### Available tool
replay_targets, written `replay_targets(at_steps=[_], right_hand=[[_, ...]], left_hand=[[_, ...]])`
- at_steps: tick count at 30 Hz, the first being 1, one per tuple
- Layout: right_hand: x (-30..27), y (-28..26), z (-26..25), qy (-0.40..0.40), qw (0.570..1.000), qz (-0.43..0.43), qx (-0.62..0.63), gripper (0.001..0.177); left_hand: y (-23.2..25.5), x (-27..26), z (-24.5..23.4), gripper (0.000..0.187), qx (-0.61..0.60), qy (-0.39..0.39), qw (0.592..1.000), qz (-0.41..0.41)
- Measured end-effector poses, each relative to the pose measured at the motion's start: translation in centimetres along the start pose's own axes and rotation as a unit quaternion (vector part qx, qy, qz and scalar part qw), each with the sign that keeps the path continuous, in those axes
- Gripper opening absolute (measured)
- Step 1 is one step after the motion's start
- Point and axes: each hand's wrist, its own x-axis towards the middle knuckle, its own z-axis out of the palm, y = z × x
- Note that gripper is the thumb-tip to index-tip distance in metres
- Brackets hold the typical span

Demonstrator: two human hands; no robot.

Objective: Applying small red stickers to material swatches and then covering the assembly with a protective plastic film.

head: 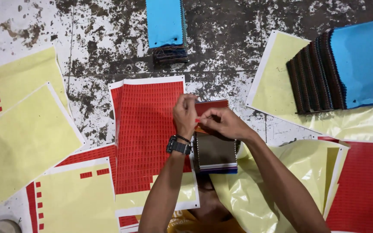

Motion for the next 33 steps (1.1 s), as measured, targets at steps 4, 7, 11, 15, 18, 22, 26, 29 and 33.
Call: replay_targets(at_steps=[4,7,11,15,18,22,26,29,33], right_hand=[[0.7,1.6,-1.0,0.02,0.998,0.011,-0.066,0.017],[1.7,1.9,-1.8,0.033,0.98,0.022,-0.196,0.017],[3.4,1.4,-1.8,0.004,0.966,0.038,-0.255,0.014],[4.3,2.8,-1.4,0.011,0.956,0.063,-0.287,0.017],[4.4,2.3,-1.2,0.018,0.95,0.082,-0.301,0.018],[4.5,1.9,-0.5,0.026,0.937,0.097,-0.336,0.019],[4.0,1.3,0.4,0.056,0.91,0.113,-0.395,0.021],[4.0,1.2,-0.1,0.08,0.874,0.096,-0.469,0.035],[4.3,5.2,-0.8,0.134,0.839,-0.066,-0.523,0.014]], left_hand=[[-1.1,1.6,-1.9,0.017,0.094,0.052,0.994,0.031],[-2.2,2.0,-3.6,0.026,0.075,-0.011,0.997,-0.005],[-3.0,1.8,-3.9,0.034,-0.014,-0.103,0.994,-0.031],[-2.5,1.7,-3.5,0.039,-0.04,-0.152,0.985,-0.068],[-3.3,1.6,-2.9,0.039,-0.024,-0.148,0.986,-0.071],[-2.5,1.6,-2.3,0.038,0.033,-0.139,0.987,-0.079],[-0.8,1.2,-2.3,0.038,0.045,-0.118,0.988,-0.092],[-1.1,1.3,-2.2,0.036,0.046,-0.113,0.988,-0.097],[-2.3,1.6,-2.1,0.037,0.046,-0.117,0.986,-0.106]])
